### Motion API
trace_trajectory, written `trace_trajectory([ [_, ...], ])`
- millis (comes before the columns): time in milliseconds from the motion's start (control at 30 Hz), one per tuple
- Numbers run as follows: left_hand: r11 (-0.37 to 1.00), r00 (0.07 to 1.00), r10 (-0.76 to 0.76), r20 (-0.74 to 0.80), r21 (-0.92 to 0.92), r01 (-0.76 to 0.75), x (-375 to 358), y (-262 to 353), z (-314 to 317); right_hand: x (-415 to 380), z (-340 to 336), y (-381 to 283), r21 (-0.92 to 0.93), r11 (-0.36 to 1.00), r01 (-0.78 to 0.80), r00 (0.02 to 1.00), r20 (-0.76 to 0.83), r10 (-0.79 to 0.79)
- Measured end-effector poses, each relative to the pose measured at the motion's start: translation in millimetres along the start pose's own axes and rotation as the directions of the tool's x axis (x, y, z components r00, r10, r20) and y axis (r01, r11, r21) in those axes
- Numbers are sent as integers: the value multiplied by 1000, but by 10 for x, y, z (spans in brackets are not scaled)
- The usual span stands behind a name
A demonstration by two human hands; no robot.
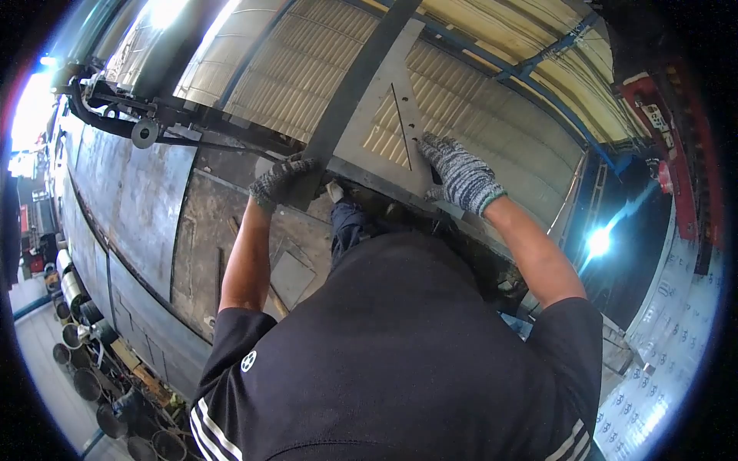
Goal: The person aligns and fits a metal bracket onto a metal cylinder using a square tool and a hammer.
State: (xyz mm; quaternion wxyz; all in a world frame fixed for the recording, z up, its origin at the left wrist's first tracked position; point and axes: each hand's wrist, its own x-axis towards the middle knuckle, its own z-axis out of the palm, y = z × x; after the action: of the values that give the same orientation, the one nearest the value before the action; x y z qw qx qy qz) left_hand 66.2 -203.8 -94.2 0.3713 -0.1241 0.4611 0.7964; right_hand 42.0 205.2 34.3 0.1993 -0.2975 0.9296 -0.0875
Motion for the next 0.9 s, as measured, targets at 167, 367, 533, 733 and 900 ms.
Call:
trace_trajectory([
  [167,994,993,96,63,-52,-93,23,-21,35,18,37,66,11,1000,-8,1000,-25,8],
  [367,696,918,308,248,599,-395,142,-232,-236,-25,109,107,43,999,19,998,-54,-17],
  [533,999,996,37,77,-2,-37,-86,91,234,-24,194,192,13,998,68,990,-123,-66],
  [733,1000,999,2,36,-2,-2,-122,111,221,-18,108,111,16,1000,0,1000,-31,0],
  [900,845,950,241,197,439,-305,232,-121,-277,51,232,229,198,980,-13,999,-34,20],
])
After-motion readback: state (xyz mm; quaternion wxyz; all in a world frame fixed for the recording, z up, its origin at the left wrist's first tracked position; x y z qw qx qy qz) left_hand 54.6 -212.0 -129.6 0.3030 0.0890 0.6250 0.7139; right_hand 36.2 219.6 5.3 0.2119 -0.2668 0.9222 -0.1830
